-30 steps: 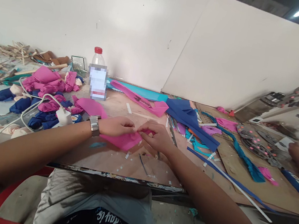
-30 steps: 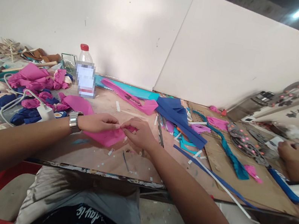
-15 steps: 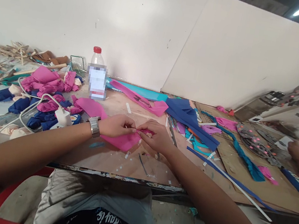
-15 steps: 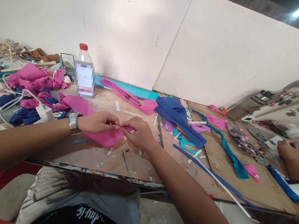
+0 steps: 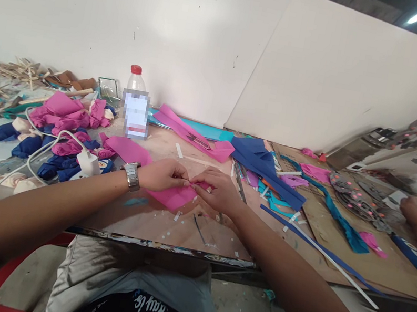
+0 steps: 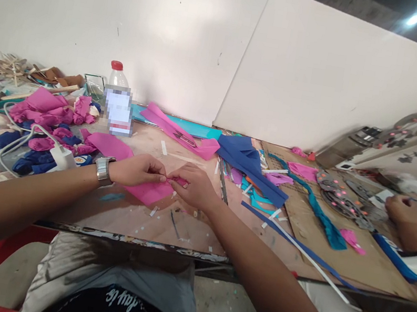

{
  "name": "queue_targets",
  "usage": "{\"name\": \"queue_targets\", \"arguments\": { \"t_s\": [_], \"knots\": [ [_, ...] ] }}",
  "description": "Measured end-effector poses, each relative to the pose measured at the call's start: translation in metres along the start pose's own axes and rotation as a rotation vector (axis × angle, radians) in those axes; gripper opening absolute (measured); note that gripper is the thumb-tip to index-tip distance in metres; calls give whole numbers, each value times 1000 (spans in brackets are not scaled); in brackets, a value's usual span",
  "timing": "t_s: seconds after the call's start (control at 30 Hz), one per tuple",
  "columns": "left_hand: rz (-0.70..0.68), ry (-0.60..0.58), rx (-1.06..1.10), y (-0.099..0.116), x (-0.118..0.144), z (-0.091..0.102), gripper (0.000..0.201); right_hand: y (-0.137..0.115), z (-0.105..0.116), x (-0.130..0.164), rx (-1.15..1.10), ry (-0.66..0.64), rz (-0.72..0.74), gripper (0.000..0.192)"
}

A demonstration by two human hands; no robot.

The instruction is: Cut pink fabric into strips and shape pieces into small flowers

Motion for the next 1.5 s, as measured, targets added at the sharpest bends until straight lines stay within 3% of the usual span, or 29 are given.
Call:
{"name": "queue_targets", "arguments": {
  "t_s": [0.5, 0.8, 1.07, 1.5],
  "knots": [
    [-15, 157, -256, 10, 4, 8, 29, 5, 0, 1, -8, 3, -41, 9],
    [-25, 284, -498, 18, 7, 12, 28, 15, 1, 2, -15, 70, -144, 4],
    [-46, 236, -645, 20, 6, 5, 38, 13, -3, 1, -33, 36, -151, 6],
    [-56, 231, -609, 18, 6, 4, 37, 10, 0, 1, -30, 42, -111, 11]
  ]
}}
Point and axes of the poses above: each hand's wrist, its own x-axis away from the middle knuckle, its own z-axis out of the back of the hand, y = z × x, the point moved 9 cm from there along -x, towards the middle knuckle, and after that the axes turned 1 degree about -z, right-handed, at the moved point
